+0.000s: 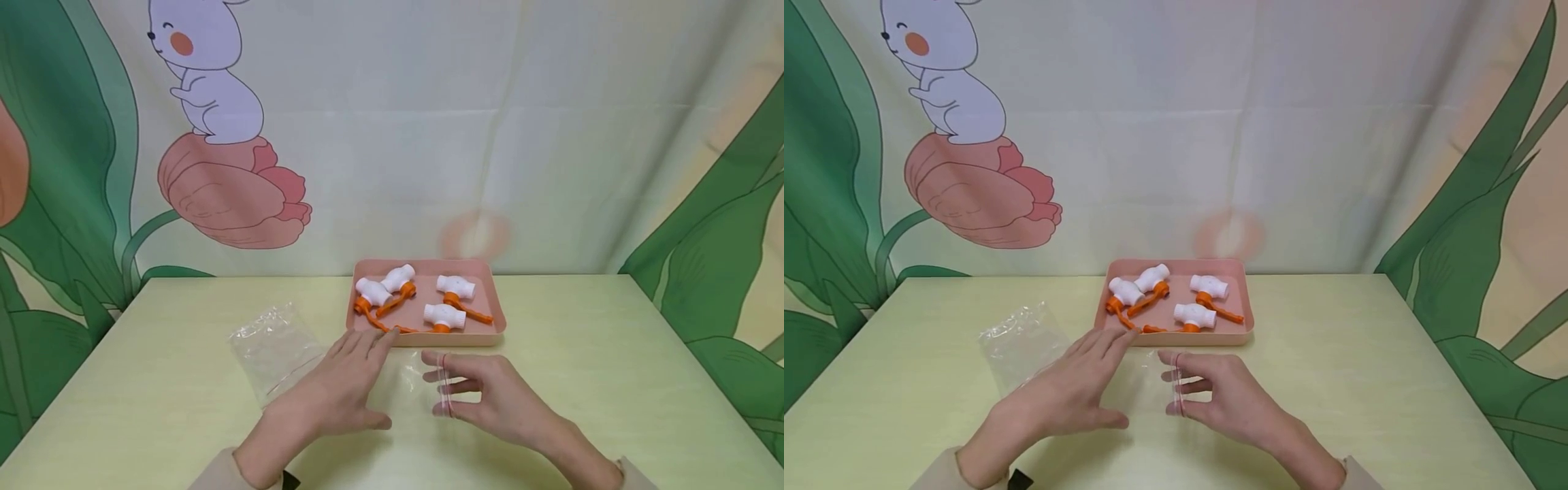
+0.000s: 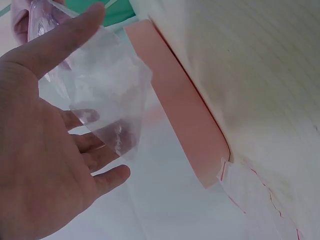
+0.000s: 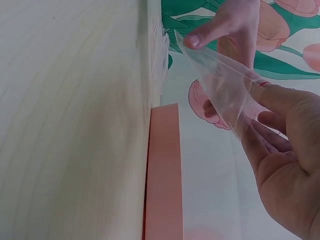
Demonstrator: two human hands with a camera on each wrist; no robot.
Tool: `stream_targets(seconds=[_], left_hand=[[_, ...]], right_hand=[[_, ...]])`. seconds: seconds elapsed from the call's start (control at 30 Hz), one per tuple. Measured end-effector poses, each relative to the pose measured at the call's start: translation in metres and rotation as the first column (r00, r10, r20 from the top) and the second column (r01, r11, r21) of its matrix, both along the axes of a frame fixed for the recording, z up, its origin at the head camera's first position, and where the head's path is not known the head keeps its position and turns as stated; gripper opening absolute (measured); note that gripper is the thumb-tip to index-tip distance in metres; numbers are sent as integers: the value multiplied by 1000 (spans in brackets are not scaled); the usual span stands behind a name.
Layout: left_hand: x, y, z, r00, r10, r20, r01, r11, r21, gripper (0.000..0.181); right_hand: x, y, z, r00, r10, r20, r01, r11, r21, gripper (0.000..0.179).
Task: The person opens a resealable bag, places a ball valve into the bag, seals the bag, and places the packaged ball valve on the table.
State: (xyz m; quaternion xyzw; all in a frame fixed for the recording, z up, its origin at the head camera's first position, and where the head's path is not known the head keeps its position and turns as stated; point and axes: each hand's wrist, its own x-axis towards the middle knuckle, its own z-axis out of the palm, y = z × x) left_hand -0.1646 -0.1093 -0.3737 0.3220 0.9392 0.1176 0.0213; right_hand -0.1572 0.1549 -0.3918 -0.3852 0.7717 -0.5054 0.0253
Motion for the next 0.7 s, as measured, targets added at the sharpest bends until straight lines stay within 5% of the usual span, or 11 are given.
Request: stream_targets(seconds=[0.3, 0.7], left_hand=[[2, 6, 1, 991, -59, -119, 64, 997, 31, 94], [1, 6, -1, 995, -29, -92, 31, 999, 20, 87]], right_hand=[[1, -4, -1, 999, 11, -34, -12, 1000, -26, 52], [0, -4, 1, 994, -44, -103, 39, 998, -52, 30]])
